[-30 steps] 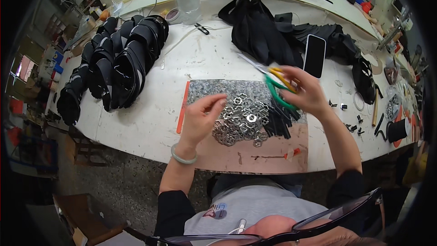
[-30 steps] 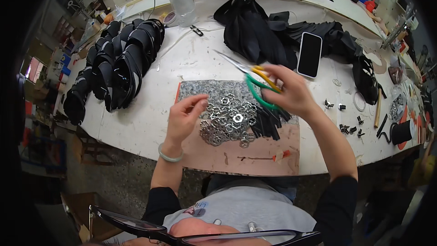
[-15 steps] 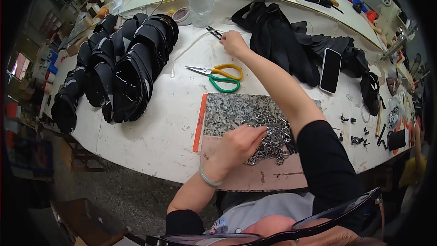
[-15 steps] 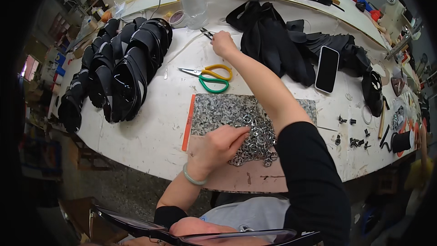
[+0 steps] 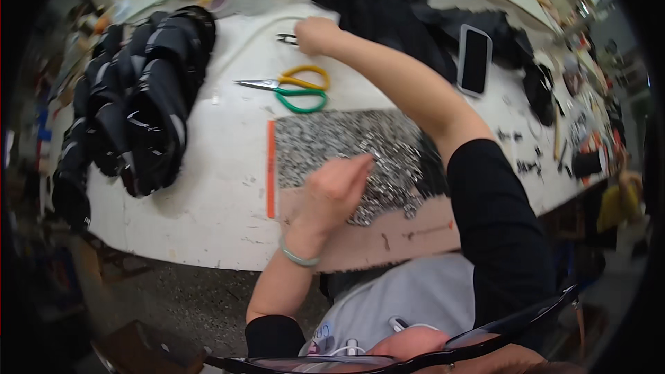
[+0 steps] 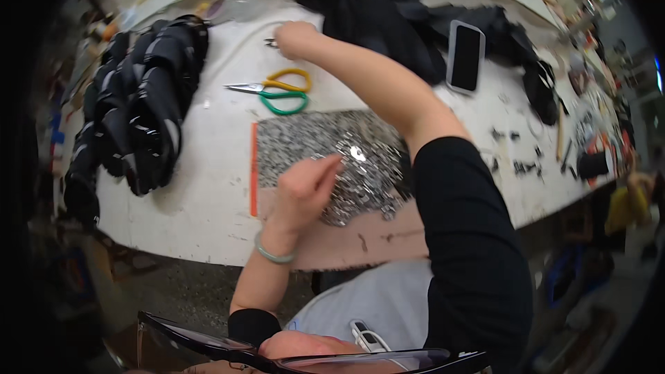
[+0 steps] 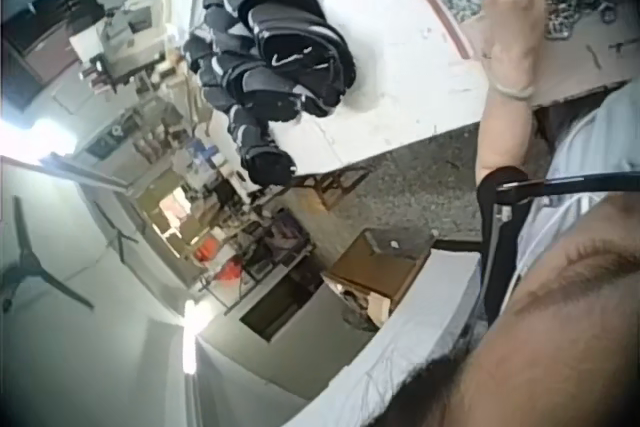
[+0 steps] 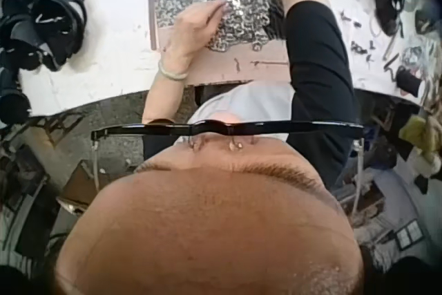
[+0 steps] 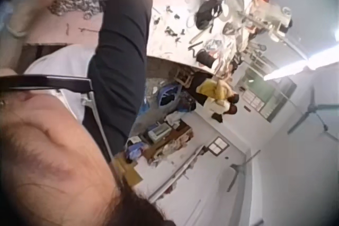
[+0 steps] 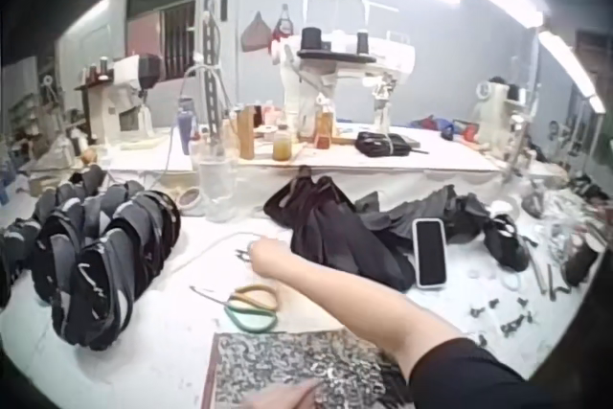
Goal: The person threads metal buckles onto straps by hand and trims the ends of the straps using scissors.
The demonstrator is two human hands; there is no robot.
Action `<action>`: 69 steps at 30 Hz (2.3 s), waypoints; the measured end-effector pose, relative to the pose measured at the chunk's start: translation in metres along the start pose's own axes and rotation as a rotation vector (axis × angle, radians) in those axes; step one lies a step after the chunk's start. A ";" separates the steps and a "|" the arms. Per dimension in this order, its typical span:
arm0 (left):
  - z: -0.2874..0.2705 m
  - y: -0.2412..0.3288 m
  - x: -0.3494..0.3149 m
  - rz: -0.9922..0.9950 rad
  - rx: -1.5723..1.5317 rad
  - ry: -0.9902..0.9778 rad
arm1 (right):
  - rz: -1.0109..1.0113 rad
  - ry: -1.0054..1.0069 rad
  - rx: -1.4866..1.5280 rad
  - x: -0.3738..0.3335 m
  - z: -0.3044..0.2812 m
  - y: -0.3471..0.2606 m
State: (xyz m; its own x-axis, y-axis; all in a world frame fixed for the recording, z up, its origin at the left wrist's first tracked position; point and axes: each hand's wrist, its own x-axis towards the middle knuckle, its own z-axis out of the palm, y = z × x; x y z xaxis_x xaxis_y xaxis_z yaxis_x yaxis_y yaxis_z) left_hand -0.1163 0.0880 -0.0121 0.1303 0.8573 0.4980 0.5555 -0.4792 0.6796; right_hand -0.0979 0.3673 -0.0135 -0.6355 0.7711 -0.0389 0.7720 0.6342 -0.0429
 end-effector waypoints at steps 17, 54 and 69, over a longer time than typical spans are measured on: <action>0.021 0.038 -0.006 -0.008 0.016 -0.172 | 0.802 0.295 0.793 -0.520 0.032 0.079; 0.034 0.082 -0.064 -0.465 -0.199 0.015 | 0.058 0.510 0.614 -0.449 0.037 -0.049; 0.050 0.104 -0.094 -1.065 -1.722 -0.014 | 0.047 0.345 1.870 -0.464 0.024 -0.043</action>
State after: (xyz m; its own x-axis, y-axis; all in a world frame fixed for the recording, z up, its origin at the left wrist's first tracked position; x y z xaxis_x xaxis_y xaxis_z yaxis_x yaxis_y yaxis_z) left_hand -0.0294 -0.0328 -0.0148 0.3541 0.8607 -0.3659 -0.8043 0.4799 0.3504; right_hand 0.1639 -0.0192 -0.0172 -0.4058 0.9095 0.0902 -0.3607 -0.0687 -0.9301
